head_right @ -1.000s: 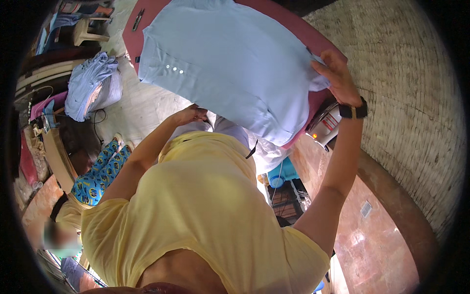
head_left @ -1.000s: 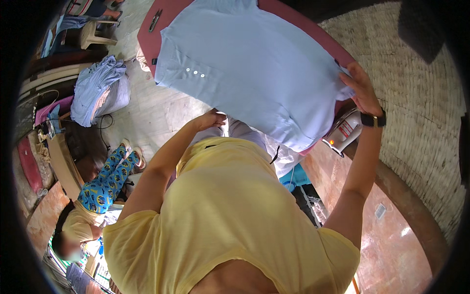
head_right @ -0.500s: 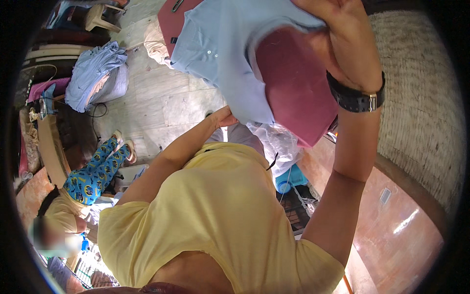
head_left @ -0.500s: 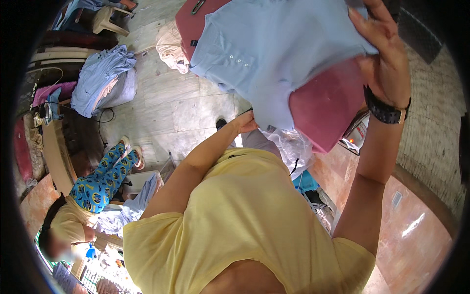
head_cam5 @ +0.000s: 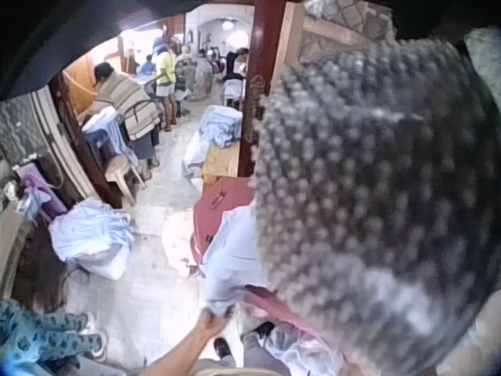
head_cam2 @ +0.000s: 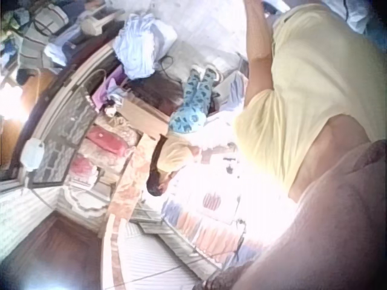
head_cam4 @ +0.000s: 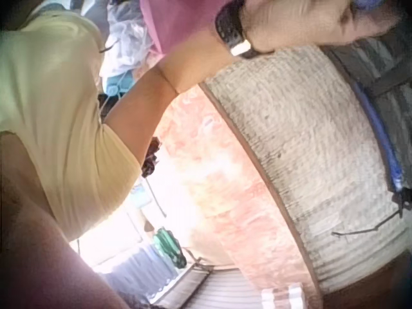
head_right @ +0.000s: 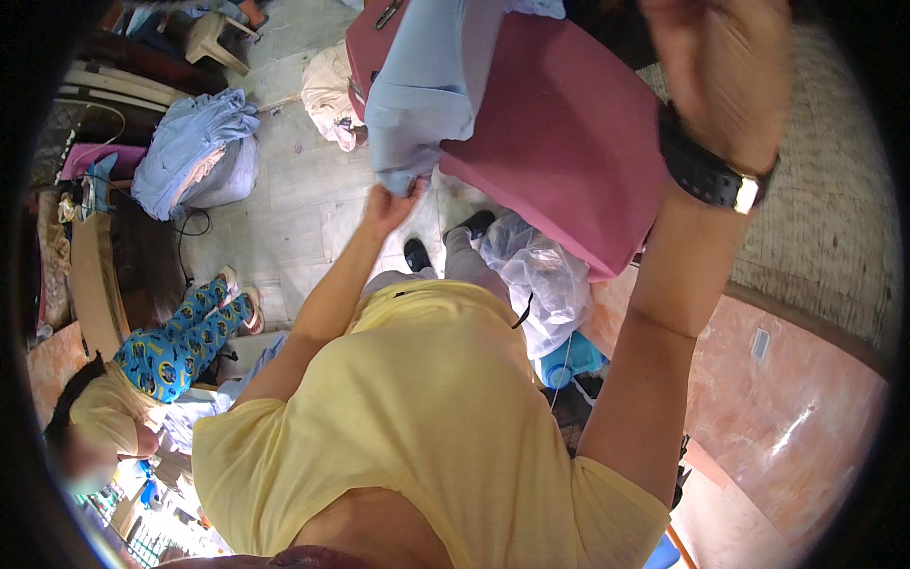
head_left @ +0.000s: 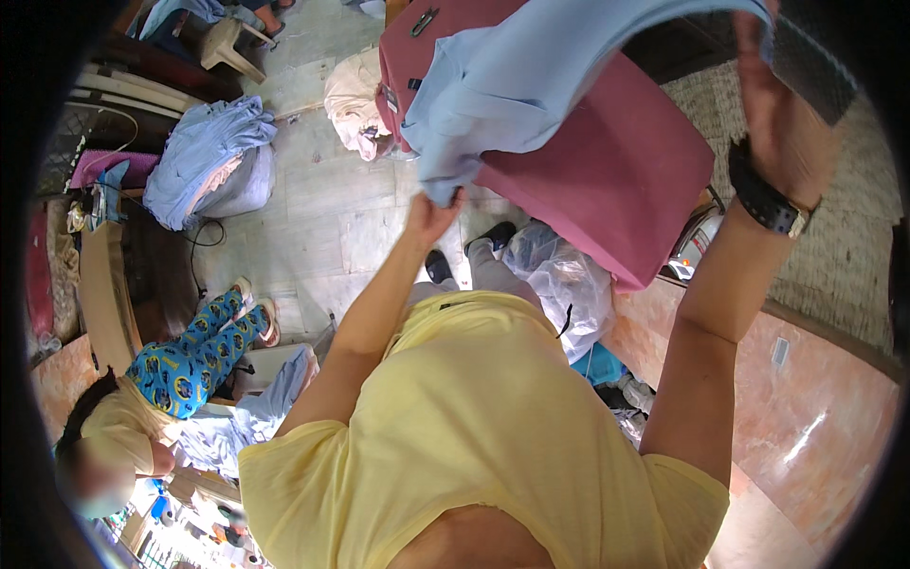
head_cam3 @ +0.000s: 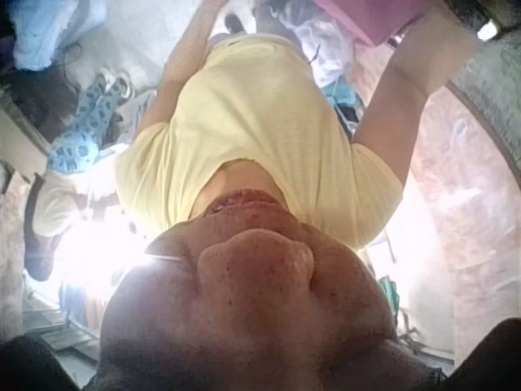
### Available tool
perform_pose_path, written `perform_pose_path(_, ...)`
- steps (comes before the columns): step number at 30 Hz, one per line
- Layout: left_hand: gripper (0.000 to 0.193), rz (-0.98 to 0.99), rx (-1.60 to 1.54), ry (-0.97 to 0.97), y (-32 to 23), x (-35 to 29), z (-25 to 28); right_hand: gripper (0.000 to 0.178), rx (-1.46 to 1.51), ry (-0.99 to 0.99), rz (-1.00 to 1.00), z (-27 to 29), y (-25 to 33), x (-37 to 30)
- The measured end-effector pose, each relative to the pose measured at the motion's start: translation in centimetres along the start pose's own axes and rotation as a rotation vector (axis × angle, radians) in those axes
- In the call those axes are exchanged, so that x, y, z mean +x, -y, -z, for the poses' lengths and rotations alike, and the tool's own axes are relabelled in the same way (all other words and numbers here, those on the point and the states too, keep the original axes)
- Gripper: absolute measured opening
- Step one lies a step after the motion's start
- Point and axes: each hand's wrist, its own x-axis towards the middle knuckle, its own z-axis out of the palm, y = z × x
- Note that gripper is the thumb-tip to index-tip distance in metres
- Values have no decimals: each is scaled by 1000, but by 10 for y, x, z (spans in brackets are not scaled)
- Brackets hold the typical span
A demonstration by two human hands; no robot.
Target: The person irons a light blue shirt on a pink ironing board. They repeatedly smooth the fabric with an iron, adjust the shirt's position, and flip it to iron different sections.
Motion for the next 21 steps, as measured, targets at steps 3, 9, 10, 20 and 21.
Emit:
perform_pose_path(3,33,-196,174,44,-77,-38,-61,37,-192,-114,129,31,29,-19)
perform_pose_path(9,37,-654,1043,4,-136,-110,-266,38,-223,-599,46,84,110,-93)
perform_pose_path(10,37,-681,1119,31,-138,-113,-297,42,-191,-651,44,114,120,-113)
perform_pose_path(20,35,-655,1327,412,-96,59,-508,44,-336,-776,-206,209,63,-89)
perform_pose_path(21,32,-589,1343,422,-104,96,-519,41,-274,-862,-234,209,45,-84)
